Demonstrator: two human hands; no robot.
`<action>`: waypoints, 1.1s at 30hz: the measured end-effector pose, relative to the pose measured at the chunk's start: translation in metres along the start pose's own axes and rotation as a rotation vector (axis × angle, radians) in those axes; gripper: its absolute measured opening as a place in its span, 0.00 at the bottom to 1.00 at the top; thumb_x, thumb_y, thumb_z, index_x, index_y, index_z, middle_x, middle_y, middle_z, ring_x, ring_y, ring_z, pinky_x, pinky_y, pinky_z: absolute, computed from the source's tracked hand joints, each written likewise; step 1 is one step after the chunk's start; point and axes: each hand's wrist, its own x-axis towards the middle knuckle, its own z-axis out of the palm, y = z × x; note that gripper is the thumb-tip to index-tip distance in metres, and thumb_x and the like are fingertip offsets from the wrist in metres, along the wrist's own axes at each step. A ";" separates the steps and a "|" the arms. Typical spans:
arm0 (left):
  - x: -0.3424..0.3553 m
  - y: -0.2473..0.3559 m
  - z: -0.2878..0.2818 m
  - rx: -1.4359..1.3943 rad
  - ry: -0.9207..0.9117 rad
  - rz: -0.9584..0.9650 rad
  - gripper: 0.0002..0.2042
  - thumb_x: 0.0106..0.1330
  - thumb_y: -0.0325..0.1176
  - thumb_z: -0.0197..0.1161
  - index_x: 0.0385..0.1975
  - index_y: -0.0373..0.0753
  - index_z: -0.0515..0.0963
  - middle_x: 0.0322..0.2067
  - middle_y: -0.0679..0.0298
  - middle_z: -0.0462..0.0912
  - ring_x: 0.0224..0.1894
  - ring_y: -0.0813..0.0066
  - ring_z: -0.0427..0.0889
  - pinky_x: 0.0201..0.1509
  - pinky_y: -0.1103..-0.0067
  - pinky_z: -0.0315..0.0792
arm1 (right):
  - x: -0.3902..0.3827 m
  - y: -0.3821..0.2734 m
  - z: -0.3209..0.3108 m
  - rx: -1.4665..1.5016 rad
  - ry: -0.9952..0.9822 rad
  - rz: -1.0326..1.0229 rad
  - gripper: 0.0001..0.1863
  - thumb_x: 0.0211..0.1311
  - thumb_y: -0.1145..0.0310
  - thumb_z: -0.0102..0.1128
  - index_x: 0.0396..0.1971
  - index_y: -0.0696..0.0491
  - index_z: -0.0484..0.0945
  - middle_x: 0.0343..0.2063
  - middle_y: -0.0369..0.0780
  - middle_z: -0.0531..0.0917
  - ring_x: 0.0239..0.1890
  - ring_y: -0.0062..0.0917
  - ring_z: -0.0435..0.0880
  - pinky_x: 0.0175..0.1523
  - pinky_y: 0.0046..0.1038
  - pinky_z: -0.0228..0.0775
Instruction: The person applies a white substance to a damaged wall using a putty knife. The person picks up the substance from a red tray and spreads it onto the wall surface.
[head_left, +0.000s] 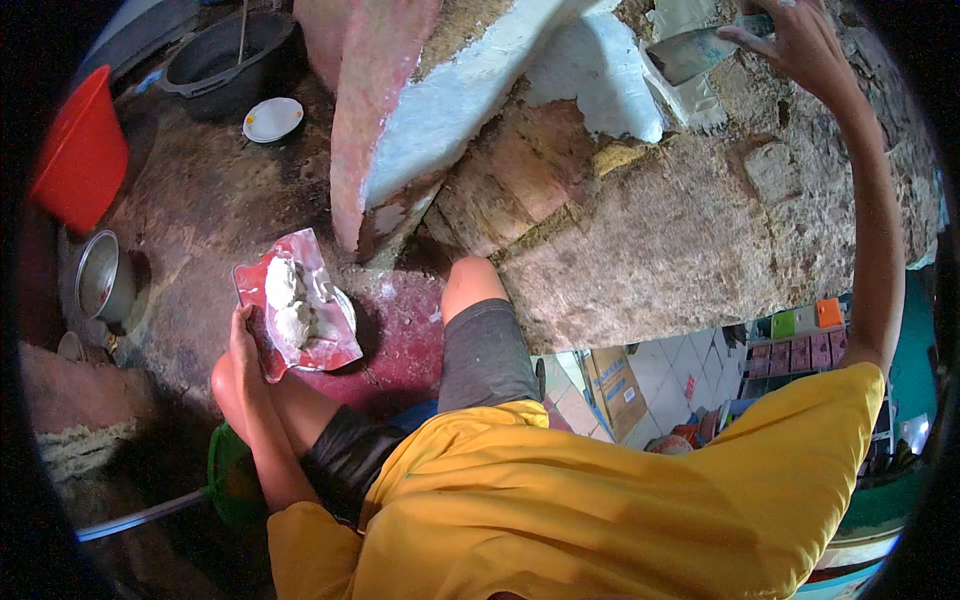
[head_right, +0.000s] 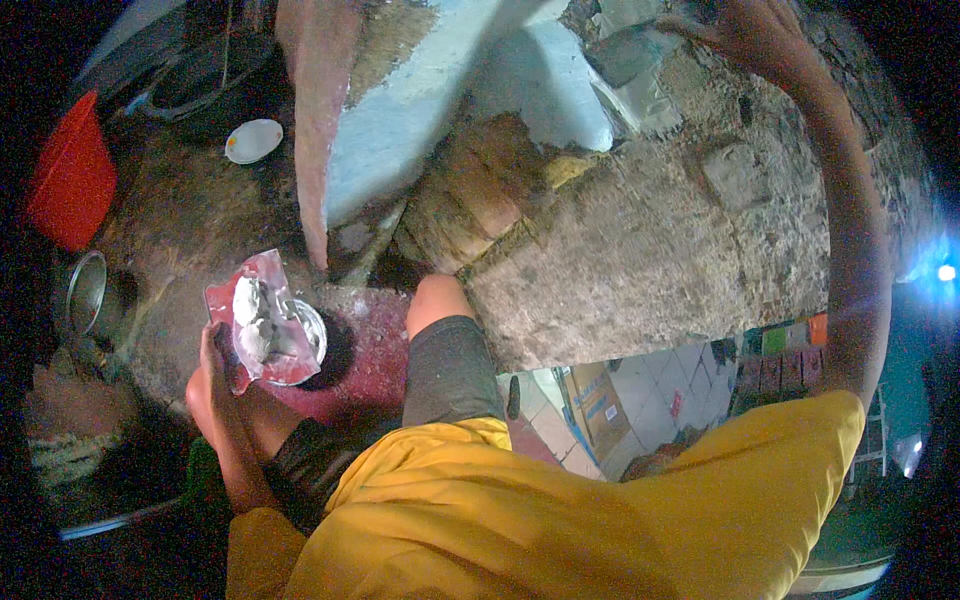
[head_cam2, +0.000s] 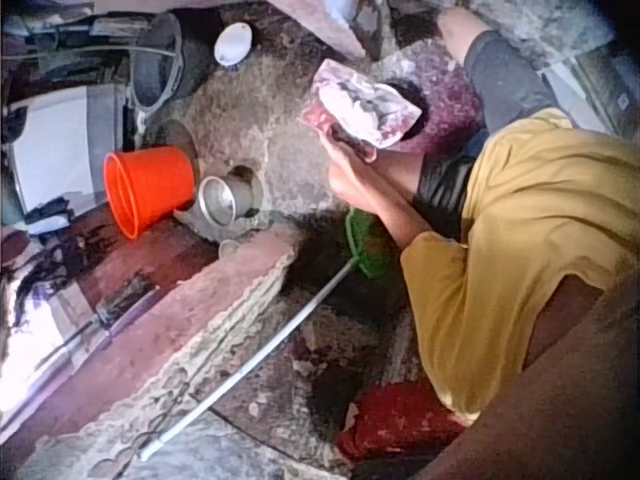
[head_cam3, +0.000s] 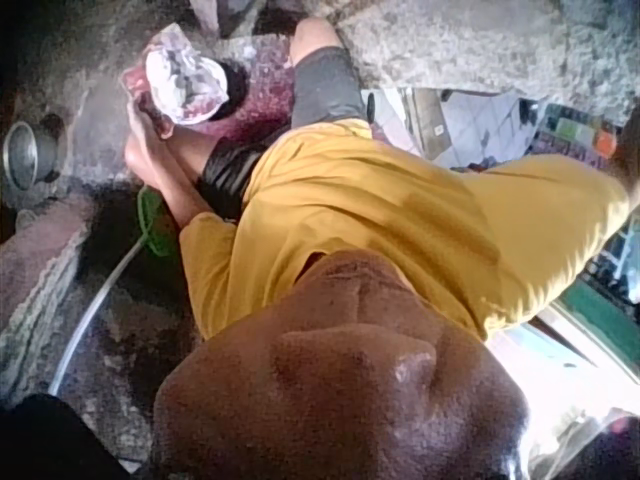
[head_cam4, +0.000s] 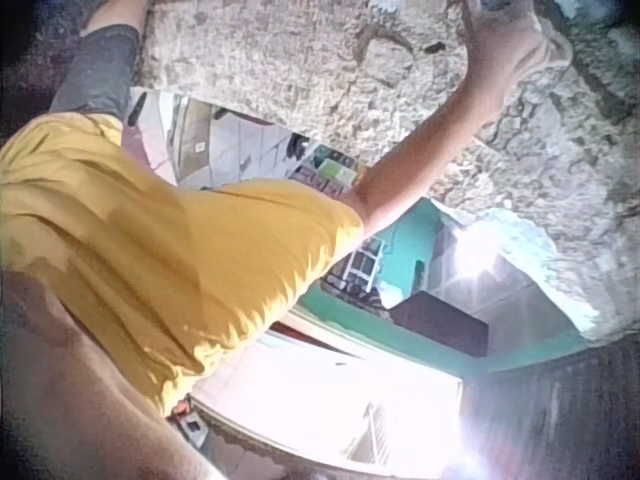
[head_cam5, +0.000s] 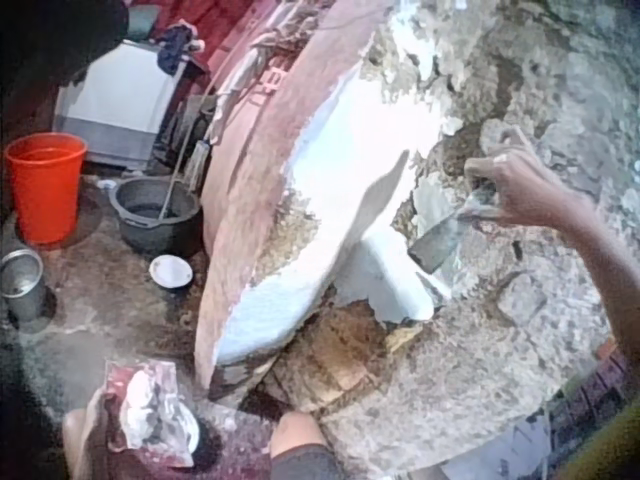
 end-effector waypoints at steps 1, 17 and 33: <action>-0.002 0.005 -0.004 -0.026 0.020 -0.099 0.25 0.63 0.56 0.53 0.35 0.36 0.81 0.20 0.64 0.76 0.25 0.79 0.72 0.35 0.81 0.68 | -0.002 -0.011 0.014 -0.039 0.131 0.015 0.25 0.45 0.48 0.68 0.29 0.56 0.75 0.22 0.45 0.77 0.32 0.41 0.77 0.45 0.38 0.63; 0.026 -0.018 -0.002 -0.001 -0.105 -0.141 0.20 0.66 0.50 0.53 0.38 0.37 0.78 0.20 0.60 0.76 0.23 0.77 0.70 0.32 0.79 0.68 | 0.024 0.019 0.051 -0.040 -0.197 -0.043 0.27 0.34 0.49 0.72 0.32 0.54 0.79 0.22 0.46 0.78 0.33 0.41 0.78 0.39 0.39 0.66; 0.041 -0.050 0.002 -0.089 -0.111 0.059 0.18 0.66 0.49 0.53 0.38 0.39 0.78 0.17 0.65 0.73 0.20 0.79 0.69 0.26 0.81 0.66 | 0.018 0.039 0.059 -0.075 -0.167 0.011 0.27 0.32 0.47 0.73 0.30 0.52 0.80 0.23 0.45 0.79 0.31 0.41 0.78 0.45 0.39 0.65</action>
